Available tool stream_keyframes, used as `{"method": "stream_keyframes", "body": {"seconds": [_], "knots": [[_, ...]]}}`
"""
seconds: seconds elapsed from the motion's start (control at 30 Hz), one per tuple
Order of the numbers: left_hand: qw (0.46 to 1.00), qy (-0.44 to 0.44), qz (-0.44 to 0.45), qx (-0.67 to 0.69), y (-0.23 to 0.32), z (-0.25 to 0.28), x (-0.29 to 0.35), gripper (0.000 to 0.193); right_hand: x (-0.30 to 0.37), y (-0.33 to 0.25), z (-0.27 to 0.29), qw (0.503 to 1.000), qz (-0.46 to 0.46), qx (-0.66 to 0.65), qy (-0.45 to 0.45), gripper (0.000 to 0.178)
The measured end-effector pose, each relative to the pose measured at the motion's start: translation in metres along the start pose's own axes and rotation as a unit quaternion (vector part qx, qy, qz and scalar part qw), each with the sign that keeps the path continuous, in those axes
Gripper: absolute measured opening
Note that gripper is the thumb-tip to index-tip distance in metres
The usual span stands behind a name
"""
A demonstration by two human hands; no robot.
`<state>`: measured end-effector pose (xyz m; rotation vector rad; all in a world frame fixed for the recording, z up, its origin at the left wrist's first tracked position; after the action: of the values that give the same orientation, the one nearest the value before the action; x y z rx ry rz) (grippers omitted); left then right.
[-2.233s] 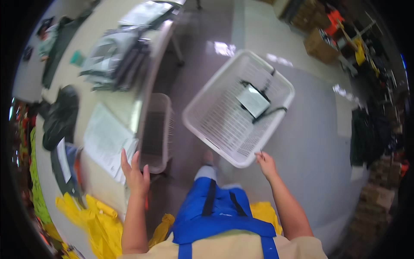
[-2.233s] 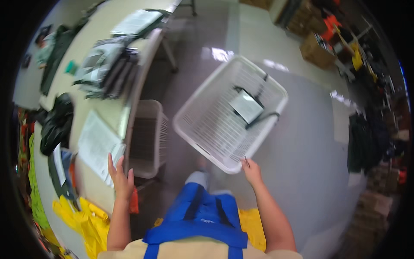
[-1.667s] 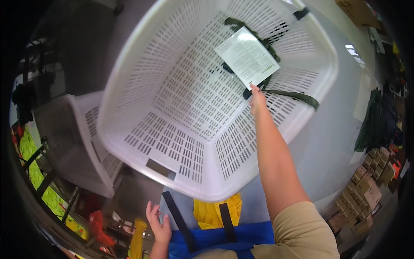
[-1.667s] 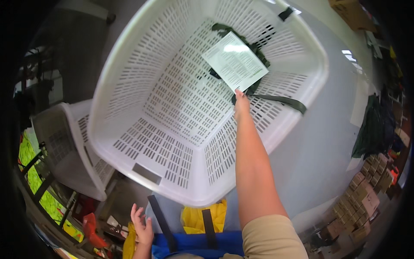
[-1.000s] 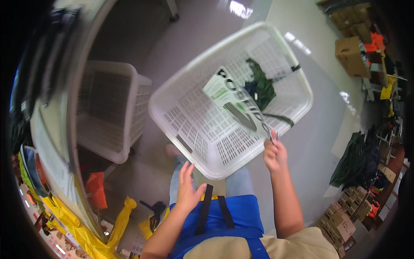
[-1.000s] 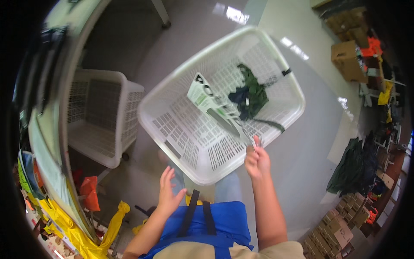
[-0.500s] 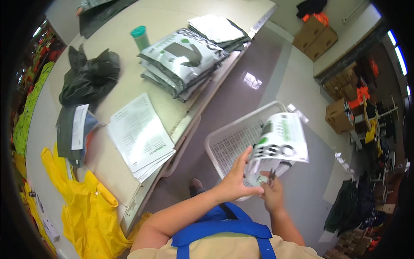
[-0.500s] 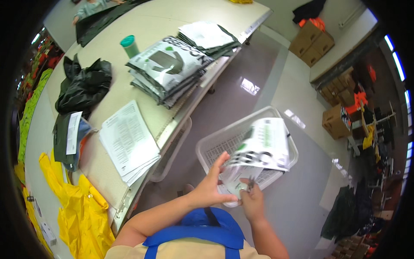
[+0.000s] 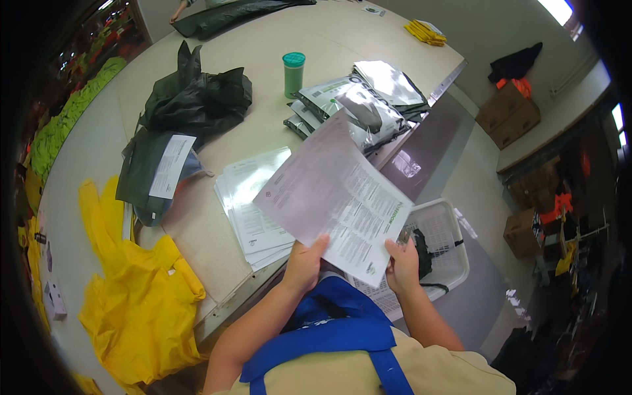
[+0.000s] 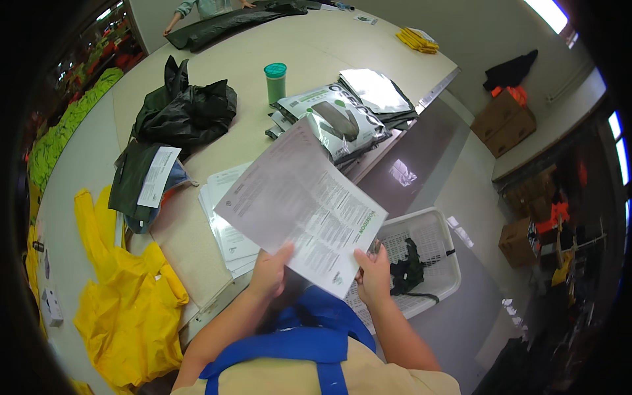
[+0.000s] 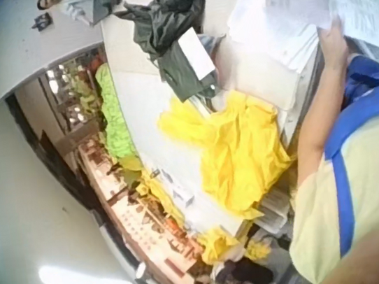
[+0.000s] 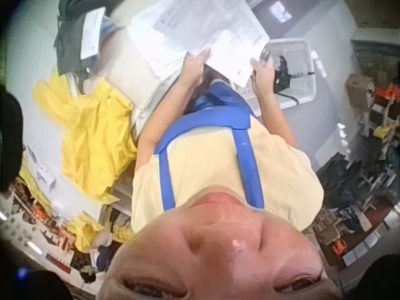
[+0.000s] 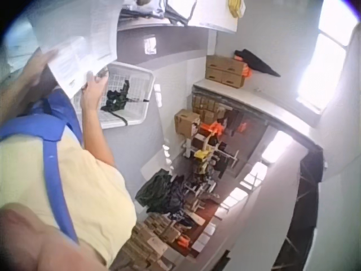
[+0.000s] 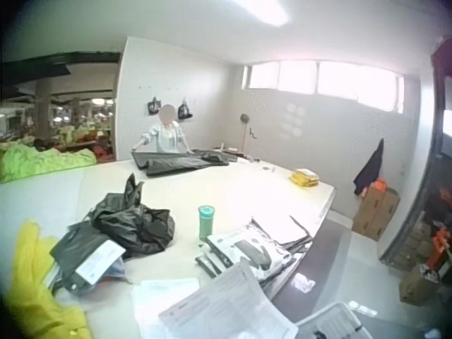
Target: The person folds a yellow raincoat on a table, smooths it out, and places it into a plastic bag. They repeat this process with another yellow raincoat, folding and bagging it as well.
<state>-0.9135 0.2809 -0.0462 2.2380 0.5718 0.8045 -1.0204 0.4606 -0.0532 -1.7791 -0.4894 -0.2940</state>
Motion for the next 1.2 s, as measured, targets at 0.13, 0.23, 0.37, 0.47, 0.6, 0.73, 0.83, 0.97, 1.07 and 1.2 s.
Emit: {"method": "stream_keyframes", "body": {"seconds": [0.13,0.23,0.37,0.47,0.6,0.73,0.83,0.97,1.07,1.2], "knots": [[0.998,-0.01,-0.049,0.042,0.033,-0.007,-0.033,0.045,-0.053,-0.023,-0.04,0.994,-0.05,-0.037,-0.094,0.016],[0.995,-0.073,-0.064,0.003,0.053,-0.026,-0.07,0.06,-0.093,-0.061,-0.064,0.989,0.018,-0.071,-0.125,0.019],[0.976,-0.123,-0.138,-0.115,0.086,-0.077,-0.122,0.081,-0.193,-0.146,-0.097,0.979,0.134,-0.148,-0.038,0.025],[0.973,-0.012,-0.108,-0.204,0.061,-0.081,-0.176,0.085,-0.326,-0.197,-0.083,0.963,0.227,-0.144,0.032,0.02],[0.945,0.068,-0.098,-0.304,0.032,-0.072,-0.214,0.083,-0.494,-0.207,-0.075,0.963,0.195,-0.112,0.15,0.012],[0.936,0.09,-0.075,-0.331,0.014,-0.068,-0.233,0.082,-0.579,-0.177,-0.089,0.964,0.151,-0.024,0.215,0.015],[0.938,0.115,-0.02,-0.326,0.011,-0.063,-0.238,0.081,-0.618,-0.146,-0.095,0.97,0.093,0.044,0.22,0.019],[0.936,0.136,0.005,-0.323,0.003,-0.048,-0.24,0.079,-0.657,-0.116,-0.078,0.968,0.036,0.144,0.202,0.023],[0.935,0.15,0.018,-0.32,0.001,-0.04,-0.237,0.078,-0.671,-0.13,-0.025,0.806,0.269,0.356,0.388,0.037],[0.939,0.184,0.049,-0.287,0.002,-0.024,-0.231,0.076,-0.695,-0.12,0.031,0.867,0.116,0.264,0.406,0.059]]}}
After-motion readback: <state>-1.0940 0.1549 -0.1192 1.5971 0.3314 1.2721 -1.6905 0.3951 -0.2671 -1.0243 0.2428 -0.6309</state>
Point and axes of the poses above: each hand's wrist, its own x-axis away from the middle knuckle, its own z-axis out of the back of the hand, y = z × x, the point moved 5 cm from there along -x, towards the middle knuckle, and after that the axes turned 11 degrees about y, right-handed, at the moved point
